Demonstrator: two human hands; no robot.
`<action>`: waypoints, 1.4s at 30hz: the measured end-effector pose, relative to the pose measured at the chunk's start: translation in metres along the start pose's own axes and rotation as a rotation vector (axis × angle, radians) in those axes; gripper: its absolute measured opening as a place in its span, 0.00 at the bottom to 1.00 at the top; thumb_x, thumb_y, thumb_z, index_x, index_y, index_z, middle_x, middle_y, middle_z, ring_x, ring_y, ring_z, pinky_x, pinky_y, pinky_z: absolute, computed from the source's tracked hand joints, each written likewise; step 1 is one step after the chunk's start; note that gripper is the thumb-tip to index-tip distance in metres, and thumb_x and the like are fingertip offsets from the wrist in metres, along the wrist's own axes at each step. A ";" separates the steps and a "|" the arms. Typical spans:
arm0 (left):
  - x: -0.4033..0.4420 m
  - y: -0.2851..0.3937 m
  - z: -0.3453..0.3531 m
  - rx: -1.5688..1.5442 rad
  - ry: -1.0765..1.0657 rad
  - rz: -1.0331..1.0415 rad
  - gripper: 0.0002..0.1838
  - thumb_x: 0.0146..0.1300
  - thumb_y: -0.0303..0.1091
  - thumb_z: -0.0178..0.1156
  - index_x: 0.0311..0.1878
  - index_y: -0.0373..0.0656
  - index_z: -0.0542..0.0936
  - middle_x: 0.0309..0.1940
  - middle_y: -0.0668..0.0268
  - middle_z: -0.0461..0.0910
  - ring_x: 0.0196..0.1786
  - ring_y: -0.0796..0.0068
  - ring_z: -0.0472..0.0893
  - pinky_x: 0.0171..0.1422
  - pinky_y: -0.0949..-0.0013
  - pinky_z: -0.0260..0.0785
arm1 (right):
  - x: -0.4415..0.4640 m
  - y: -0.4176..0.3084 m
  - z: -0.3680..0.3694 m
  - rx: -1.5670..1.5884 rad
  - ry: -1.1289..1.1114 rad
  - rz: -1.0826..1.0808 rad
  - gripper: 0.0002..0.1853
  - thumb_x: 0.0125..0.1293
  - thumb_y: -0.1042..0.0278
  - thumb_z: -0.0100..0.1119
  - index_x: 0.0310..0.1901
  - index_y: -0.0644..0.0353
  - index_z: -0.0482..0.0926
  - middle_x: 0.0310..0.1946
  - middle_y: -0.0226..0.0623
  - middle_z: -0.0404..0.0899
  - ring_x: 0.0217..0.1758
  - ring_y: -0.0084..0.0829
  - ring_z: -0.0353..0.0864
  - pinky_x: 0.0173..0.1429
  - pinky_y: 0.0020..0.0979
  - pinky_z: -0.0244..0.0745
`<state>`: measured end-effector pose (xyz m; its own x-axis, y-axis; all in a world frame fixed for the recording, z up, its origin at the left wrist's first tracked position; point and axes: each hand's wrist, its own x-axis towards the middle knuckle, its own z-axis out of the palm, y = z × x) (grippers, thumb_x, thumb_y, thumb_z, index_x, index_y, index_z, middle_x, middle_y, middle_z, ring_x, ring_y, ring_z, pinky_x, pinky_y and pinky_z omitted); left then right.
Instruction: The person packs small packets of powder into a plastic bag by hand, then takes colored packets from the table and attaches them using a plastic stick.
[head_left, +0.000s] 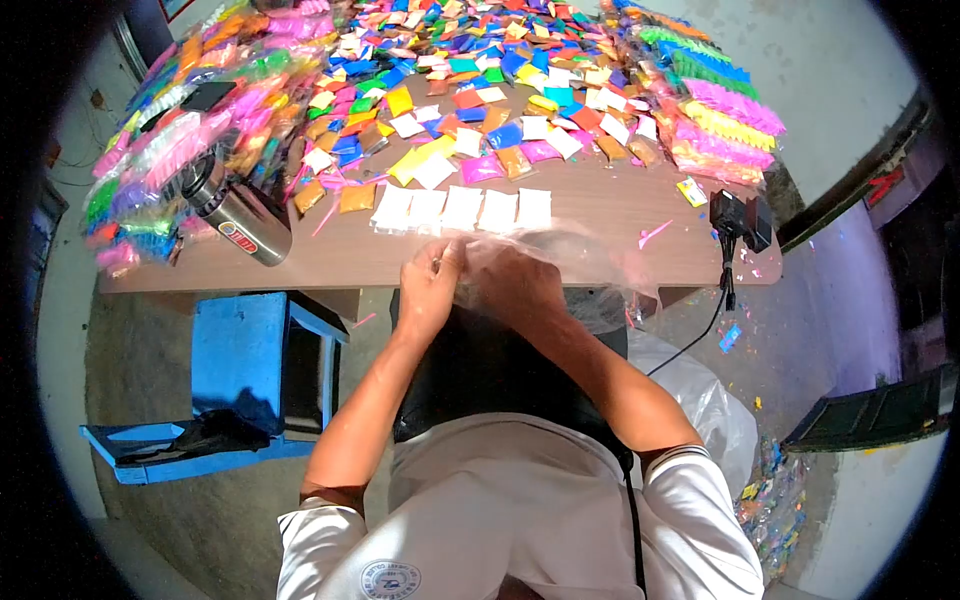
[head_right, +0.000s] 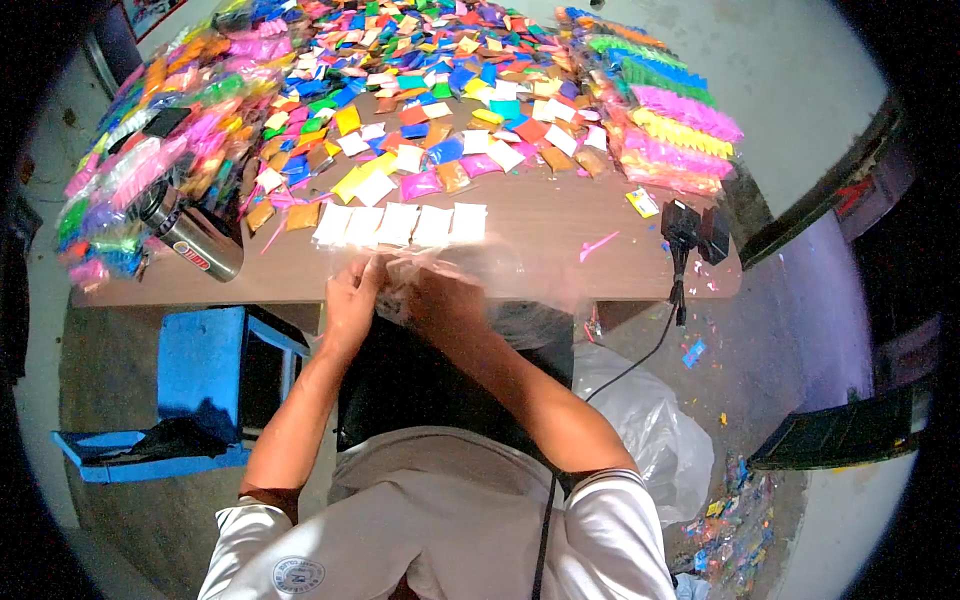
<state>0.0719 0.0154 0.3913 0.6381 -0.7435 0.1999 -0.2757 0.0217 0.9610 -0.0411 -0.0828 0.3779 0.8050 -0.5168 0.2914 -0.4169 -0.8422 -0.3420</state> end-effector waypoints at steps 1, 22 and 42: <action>0.000 0.003 0.000 0.047 0.023 0.013 0.21 0.71 0.46 0.55 0.38 0.32 0.82 0.25 0.67 0.79 0.30 0.80 0.75 0.36 0.71 0.68 | -0.001 0.000 0.004 0.001 0.001 0.002 0.15 0.65 0.59 0.53 0.45 0.60 0.78 0.34 0.45 0.83 0.40 0.45 0.84 0.43 0.43 0.79; -0.002 -0.015 -0.024 -0.073 -0.055 0.243 0.20 0.64 0.42 0.61 0.46 0.32 0.81 0.41 0.60 0.80 0.45 0.69 0.78 0.53 0.67 0.69 | 0.008 -0.006 0.001 0.429 -0.034 0.135 0.16 0.61 0.62 0.55 0.34 0.72 0.78 0.30 0.62 0.79 0.36 0.60 0.81 0.42 0.54 0.75; 0.006 -0.026 -0.003 0.006 0.128 0.051 0.18 0.68 0.38 0.52 0.26 0.34 0.76 0.21 0.72 0.71 0.28 0.81 0.67 0.30 0.69 0.59 | 0.009 -0.011 -0.025 -0.007 -0.167 -0.206 0.18 0.60 0.59 0.56 0.49 0.59 0.78 0.42 0.45 0.77 0.47 0.41 0.77 0.57 0.42 0.70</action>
<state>0.0852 0.0127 0.3681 0.7091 -0.6505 0.2719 -0.3146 0.0533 0.9477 -0.0396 -0.0824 0.4065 0.9315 -0.3023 0.2023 -0.2393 -0.9282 -0.2848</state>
